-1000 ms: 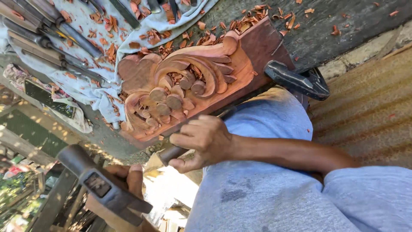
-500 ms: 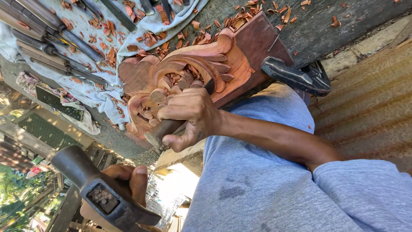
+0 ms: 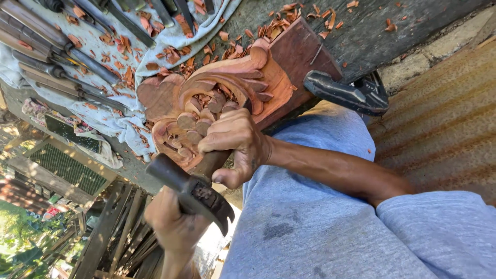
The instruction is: The recorder is carving an intricate floral design into a piece of wood using a hammer and various chisels.
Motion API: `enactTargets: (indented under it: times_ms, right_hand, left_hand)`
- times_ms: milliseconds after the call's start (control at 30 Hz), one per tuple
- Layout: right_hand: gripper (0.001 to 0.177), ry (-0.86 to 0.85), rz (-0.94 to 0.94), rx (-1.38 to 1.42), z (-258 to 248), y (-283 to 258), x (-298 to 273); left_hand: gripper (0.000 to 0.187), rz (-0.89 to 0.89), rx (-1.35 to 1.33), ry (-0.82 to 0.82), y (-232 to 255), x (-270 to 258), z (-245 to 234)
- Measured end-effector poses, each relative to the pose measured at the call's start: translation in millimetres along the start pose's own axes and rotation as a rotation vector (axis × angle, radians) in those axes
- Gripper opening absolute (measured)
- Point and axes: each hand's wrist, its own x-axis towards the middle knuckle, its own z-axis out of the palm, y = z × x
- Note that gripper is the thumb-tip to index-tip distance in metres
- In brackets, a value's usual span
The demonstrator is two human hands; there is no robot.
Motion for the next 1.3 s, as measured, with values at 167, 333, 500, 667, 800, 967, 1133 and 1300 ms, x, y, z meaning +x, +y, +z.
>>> enactTargets:
  times_ms: [167, 333, 500, 667, 800, 967, 1133, 1300]
  right_hand:
    - [0.046, 0.010, -0.029, 0.012, -4.6, 4.1, 0.0]
    - [0.042, 0.017, 0.002, 0.059, -3.9, 1.7, -3.4]
    - [0.044, 0.011, -0.031, 0.059, -6.6, 8.5, -4.9]
    - [0.044, -0.001, -0.045, 0.049, -7.8, 8.6, -3.9]
    - [0.043, 0.000, -0.055, -0.022, -2.2, 7.7, -8.4]
    - [0.044, 0.009, 0.000, -0.282, 18.7, -27.8, -14.8]
    - [0.039, 0.010, 0.015, -0.175, 45.0, -17.9, -15.9]
    - [0.043, 0.113, 0.019, -0.203, 30.5, -7.6, -6.7]
  left_hand:
    - [0.026, -0.371, -0.063, 0.336, 3.3, -16.1, 19.8]
    - [0.013, 0.051, 0.122, 0.192, 2.8, -15.1, 15.0]
    - [0.016, -0.025, 0.046, 0.189, -32.7, -54.0, 28.3]
    - [0.018, 0.030, 0.029, 0.013, 3.0, -12.4, 16.9]
    - [0.029, -0.290, 0.002, 0.089, -27.2, -38.6, 20.8]
    - [0.021, -0.177, 0.105, 0.106, -26.1, -28.6, -16.2]
    - [0.025, -0.483, 0.135, 0.276, -27.8, -47.0, -40.6]
    - [0.024, -0.487, 0.160, 0.217, -10.1, -42.2, -32.9]
